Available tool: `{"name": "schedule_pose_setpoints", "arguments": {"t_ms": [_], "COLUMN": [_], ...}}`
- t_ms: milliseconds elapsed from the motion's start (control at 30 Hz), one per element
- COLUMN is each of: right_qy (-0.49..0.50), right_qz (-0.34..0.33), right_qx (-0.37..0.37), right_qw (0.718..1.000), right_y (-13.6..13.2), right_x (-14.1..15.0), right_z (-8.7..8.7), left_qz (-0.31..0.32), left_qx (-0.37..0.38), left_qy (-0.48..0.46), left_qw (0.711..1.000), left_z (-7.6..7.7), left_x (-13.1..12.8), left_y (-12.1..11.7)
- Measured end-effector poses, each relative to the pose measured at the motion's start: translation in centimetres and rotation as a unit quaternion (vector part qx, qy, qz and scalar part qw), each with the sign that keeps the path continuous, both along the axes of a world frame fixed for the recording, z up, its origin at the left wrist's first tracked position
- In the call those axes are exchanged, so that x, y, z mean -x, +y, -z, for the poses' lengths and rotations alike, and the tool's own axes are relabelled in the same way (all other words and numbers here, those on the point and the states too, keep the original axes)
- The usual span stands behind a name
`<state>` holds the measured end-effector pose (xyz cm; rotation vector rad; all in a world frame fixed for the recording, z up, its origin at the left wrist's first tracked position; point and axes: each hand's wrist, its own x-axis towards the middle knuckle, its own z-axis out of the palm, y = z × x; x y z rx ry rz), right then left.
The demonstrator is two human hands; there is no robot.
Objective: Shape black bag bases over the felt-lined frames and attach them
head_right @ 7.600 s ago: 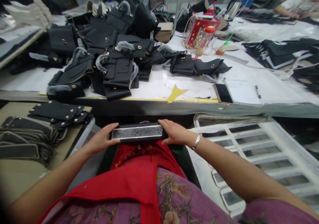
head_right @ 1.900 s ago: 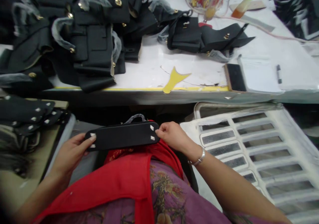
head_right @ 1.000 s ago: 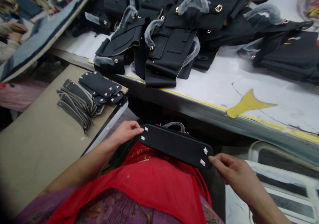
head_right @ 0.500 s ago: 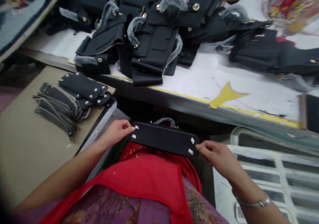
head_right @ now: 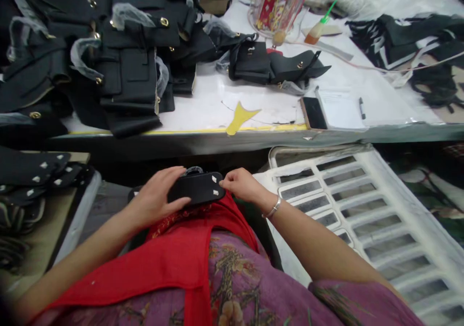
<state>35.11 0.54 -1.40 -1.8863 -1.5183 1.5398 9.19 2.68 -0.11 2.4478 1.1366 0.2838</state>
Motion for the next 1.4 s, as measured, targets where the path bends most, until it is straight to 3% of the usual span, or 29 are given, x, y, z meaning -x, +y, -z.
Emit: {"name": "schedule_pose_setpoints", "arguments": {"t_ms": [100,200,567,867,933,1000,1067,1100,1167,1200,1300,1400], "right_qy": [0.003,0.009,-0.001,-0.065,-0.087,-0.113,-0.132,-0.145,-0.187,-0.208,-0.216,-0.158], "right_qz": [0.000,-0.009,-0.006,-0.017,-0.020,-0.031,-0.056,-0.072,-0.080,-0.069,-0.057,-0.185], "right_qx": [-0.017,-0.038,-0.069,-0.090,-0.098,-0.098,-0.088,-0.088,-0.120,-0.155,-0.305,-0.424], "right_qw": [1.000,0.999,0.998,0.994,0.991,0.988,0.986,0.983,0.972,0.963,0.926,0.872], "right_y": [-0.1,-0.3,-0.7,-0.1,-0.1,-0.1,0.1,0.3,0.6,0.7,1.0,1.3], "right_x": [-0.3,-0.6,-1.1,-1.0,-0.6,-0.4,-0.6,-0.7,-0.6,-0.1,3.3,9.1], "right_z": [0.7,1.2,1.7,2.3,2.0,1.8,1.4,1.2,0.3,-0.2,-1.8,-2.0], "left_qz": [0.060,0.058,0.036,0.021,0.028,-0.013,-0.154,-0.247,-0.416,-0.462,-0.489,-0.444], "left_qx": [-0.004,-0.019,-0.044,-0.015,-0.017,-0.030,-0.055,-0.056,-0.005,0.057,0.244,0.331], "left_qy": [0.001,0.026,0.061,0.044,0.005,-0.052,-0.113,-0.142,-0.198,-0.227,-0.308,-0.340], "left_qw": [0.998,0.998,0.997,0.999,0.999,0.998,0.980,0.957,0.888,0.855,0.779,0.760], "left_z": [1.6,3.0,2.8,2.8,2.0,1.0,0.2,0.0,0.1,0.4,2.0,3.2], "left_x": [-5.4,-7.8,-9.2,-9.9,-8.5,-5.4,-0.8,1.8,7.1,9.3,13.2,13.4], "left_y": [-0.6,-0.7,-0.9,-0.9,-1.3,-1.7,-2.3,-2.7,-3.6,-4.0,-4.7,-4.5]}}
